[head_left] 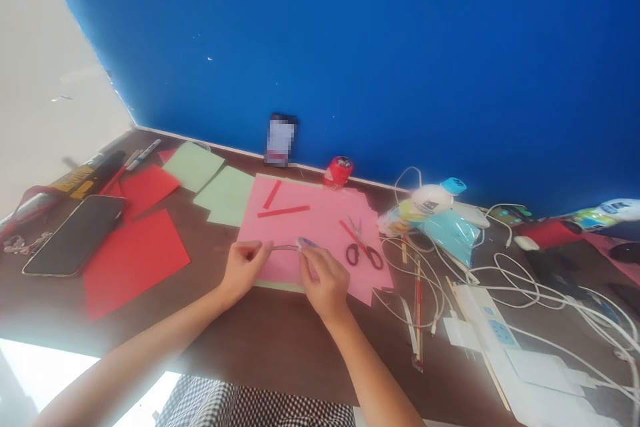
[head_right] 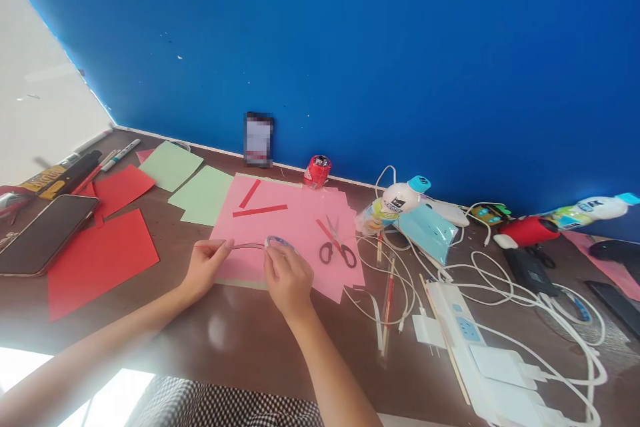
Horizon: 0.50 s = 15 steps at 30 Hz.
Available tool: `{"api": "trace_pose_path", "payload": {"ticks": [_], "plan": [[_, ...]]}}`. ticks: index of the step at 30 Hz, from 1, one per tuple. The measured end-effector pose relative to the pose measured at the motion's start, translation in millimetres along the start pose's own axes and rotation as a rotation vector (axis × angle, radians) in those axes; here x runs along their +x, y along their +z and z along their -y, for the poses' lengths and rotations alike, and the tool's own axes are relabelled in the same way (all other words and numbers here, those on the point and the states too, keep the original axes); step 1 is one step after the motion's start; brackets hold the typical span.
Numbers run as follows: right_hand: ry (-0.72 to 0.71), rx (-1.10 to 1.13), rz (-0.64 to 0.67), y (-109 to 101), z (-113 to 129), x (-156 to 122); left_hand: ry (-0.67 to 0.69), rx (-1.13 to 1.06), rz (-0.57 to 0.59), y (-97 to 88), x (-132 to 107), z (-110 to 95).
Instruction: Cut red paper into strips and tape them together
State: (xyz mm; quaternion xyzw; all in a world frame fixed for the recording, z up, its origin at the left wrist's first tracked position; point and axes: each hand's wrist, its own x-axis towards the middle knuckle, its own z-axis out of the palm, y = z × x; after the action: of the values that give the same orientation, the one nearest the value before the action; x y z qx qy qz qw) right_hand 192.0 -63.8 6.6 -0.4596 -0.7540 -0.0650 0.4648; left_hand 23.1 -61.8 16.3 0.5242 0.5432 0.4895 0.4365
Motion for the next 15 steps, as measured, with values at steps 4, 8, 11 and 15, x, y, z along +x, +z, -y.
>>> {"api": "trace_pose_path", "payload": {"ticks": [4,8,11,15], "plan": [[0.027,-0.075,-0.024,-2.2,1.0,2.1,0.063,-0.169,-0.160,-10.2,7.2,2.6],[-0.006,-0.139,-0.040,-3.0,0.7,3.3,0.154,-0.079,-0.518,-24.3,23.8,-2.0],[-0.058,-0.162,-0.037,-2.1,0.7,2.6,0.426,0.266,-0.386,-24.4,25.6,-3.0],[-0.103,-0.171,-0.001,-1.3,2.3,1.0,0.648,0.425,0.241,-10.2,17.7,3.2]]}}
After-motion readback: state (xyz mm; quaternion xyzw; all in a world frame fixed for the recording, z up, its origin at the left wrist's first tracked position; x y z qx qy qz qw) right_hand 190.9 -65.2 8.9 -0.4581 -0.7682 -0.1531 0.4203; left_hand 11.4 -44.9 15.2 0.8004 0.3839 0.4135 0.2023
